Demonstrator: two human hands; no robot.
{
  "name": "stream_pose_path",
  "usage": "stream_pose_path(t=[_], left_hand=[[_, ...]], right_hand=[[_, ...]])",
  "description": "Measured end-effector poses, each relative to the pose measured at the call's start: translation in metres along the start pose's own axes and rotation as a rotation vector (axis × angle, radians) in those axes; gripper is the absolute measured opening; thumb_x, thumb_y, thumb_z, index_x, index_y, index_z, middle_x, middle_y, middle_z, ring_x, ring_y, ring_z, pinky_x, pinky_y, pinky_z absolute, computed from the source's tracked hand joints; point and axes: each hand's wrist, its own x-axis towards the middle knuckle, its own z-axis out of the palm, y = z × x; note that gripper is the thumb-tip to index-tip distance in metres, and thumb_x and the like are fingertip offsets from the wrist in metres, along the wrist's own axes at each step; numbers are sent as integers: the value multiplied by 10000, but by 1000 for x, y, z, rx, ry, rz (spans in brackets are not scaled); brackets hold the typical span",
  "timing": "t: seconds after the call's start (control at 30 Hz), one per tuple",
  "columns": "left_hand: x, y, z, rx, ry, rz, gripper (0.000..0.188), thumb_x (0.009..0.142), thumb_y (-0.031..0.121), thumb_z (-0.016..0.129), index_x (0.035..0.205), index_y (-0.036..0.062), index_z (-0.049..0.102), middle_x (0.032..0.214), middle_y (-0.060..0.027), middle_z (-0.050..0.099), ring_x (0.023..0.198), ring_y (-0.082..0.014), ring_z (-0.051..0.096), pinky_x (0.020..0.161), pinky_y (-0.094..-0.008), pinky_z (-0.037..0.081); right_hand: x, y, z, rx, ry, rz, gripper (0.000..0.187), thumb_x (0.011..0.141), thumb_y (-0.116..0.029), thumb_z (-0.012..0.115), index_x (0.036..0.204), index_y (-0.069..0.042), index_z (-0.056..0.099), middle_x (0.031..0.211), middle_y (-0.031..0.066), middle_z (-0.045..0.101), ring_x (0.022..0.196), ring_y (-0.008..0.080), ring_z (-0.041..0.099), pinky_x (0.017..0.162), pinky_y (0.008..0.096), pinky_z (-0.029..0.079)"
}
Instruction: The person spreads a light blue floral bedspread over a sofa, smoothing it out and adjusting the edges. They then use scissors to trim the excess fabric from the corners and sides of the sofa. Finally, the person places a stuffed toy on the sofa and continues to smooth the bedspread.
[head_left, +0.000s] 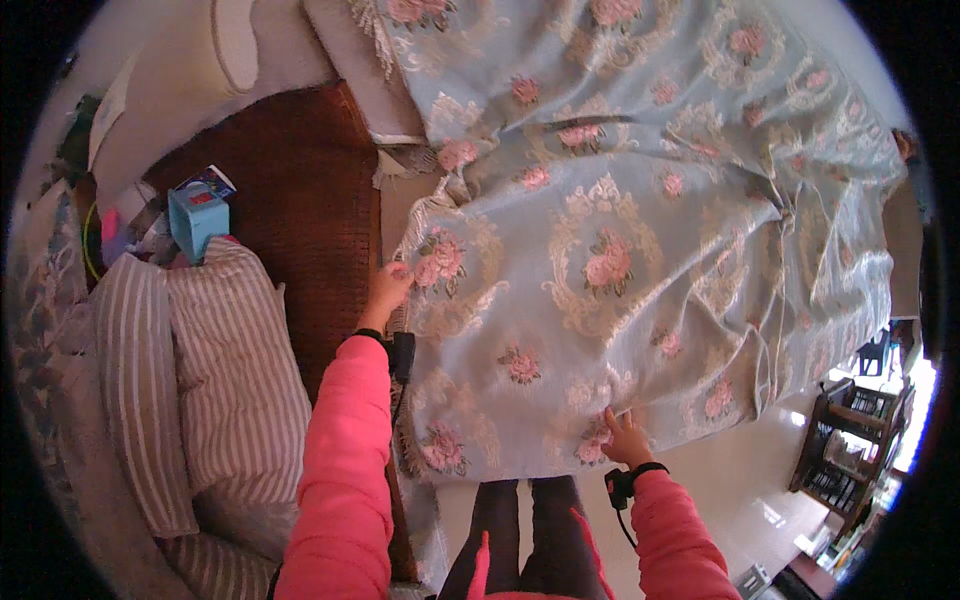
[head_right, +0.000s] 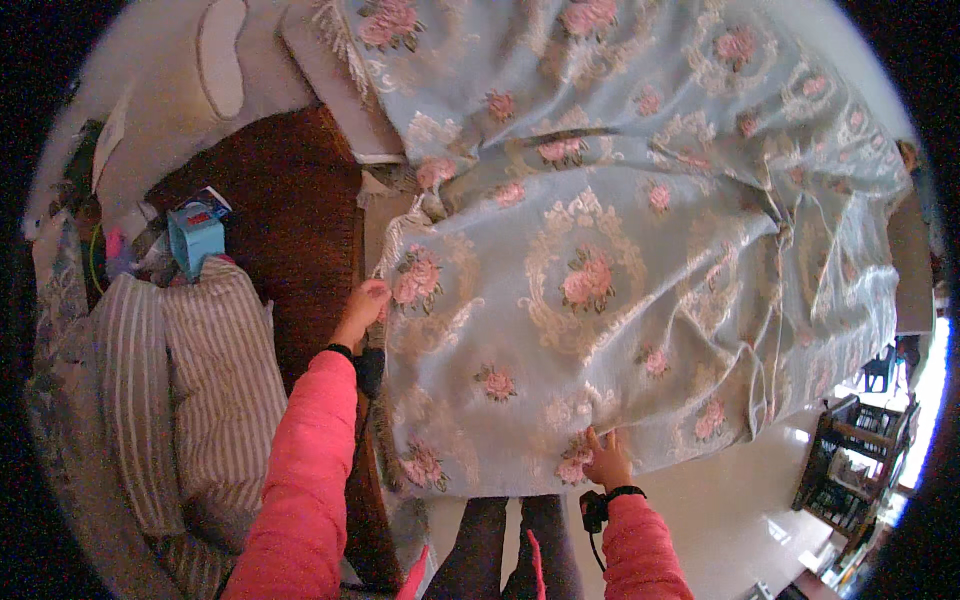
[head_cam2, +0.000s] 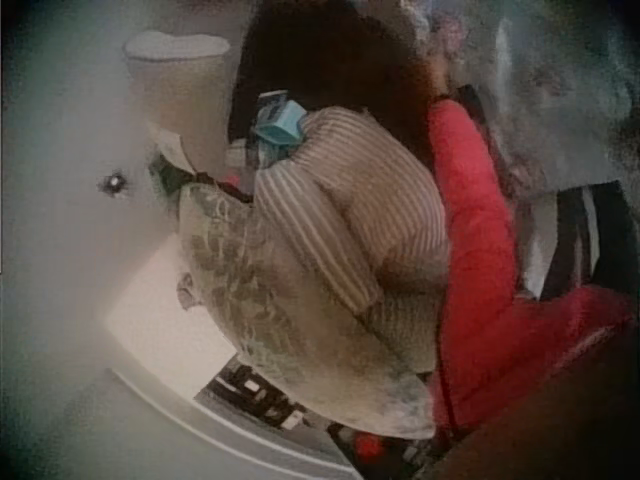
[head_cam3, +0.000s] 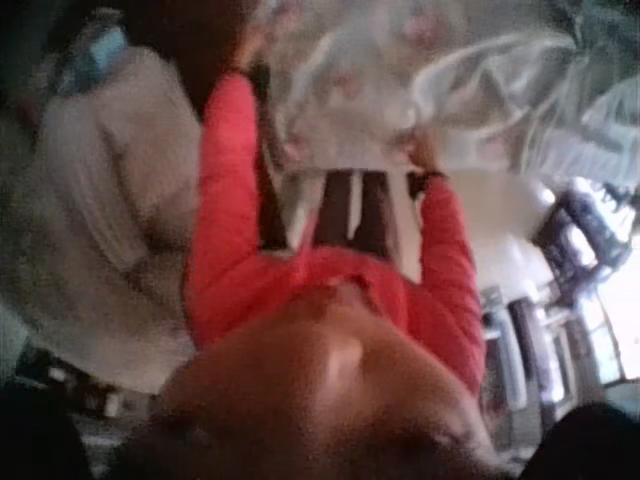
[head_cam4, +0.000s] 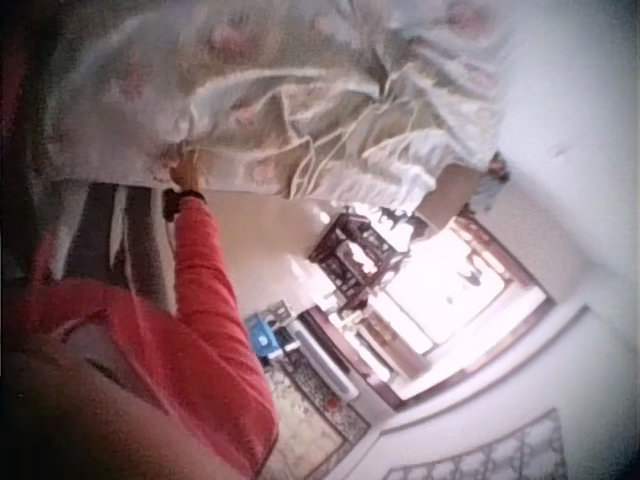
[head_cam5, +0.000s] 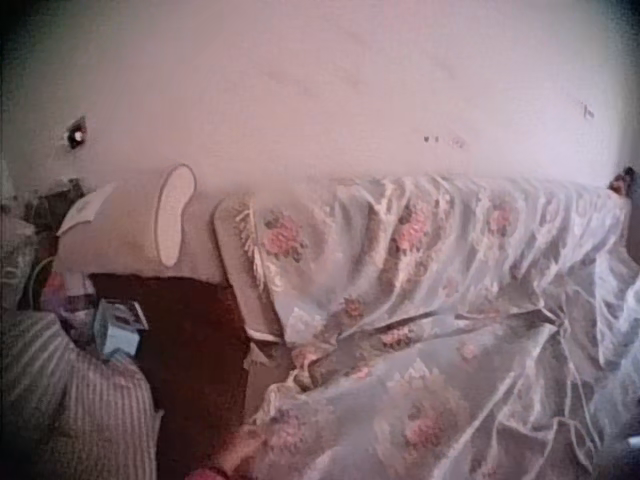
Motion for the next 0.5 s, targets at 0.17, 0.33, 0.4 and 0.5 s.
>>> stream_pose_path(t=[0.17,0.33,0.4,0.5], left_hand=[[-33,31,-56,101,-18,2,322,810,180,594,1086,37,512,896,-79,564,708,-150,561,559,-282,490],[-57,99,-156,102,119,118,322,787,199,610,1049,28,531,886,-104,573,683,-177,582,555,-302,509],[-64,129,-191,68,170,134,318,788,190,607,1052,33,528,869,-93,567,671,-166,575,544,-296,503],[-70,171,-220,76,214,119,316,790,178,604,1062,40,521,848,-74,555,650,-149,561,529,-285,492]], right_hand=[[12,15,0,-15,-199,36,742,702,-311,585,1351,-292,225,1375,213,213,1273,379,218,971,473,325],[7,12,-16,-49,-292,40,780,710,-303,622,1364,-279,198,1355,213,273,1290,362,180,971,484,305],[3,14,-15,-113,-176,10,705,725,-261,578,1343,-312,242,1347,181,306,1275,345,223,969,450,319],[19,19,-12,-124,-237,-21,563,729,-253,571,1267,-265,405,1236,176,450,1185,340,377,924,407,377]])
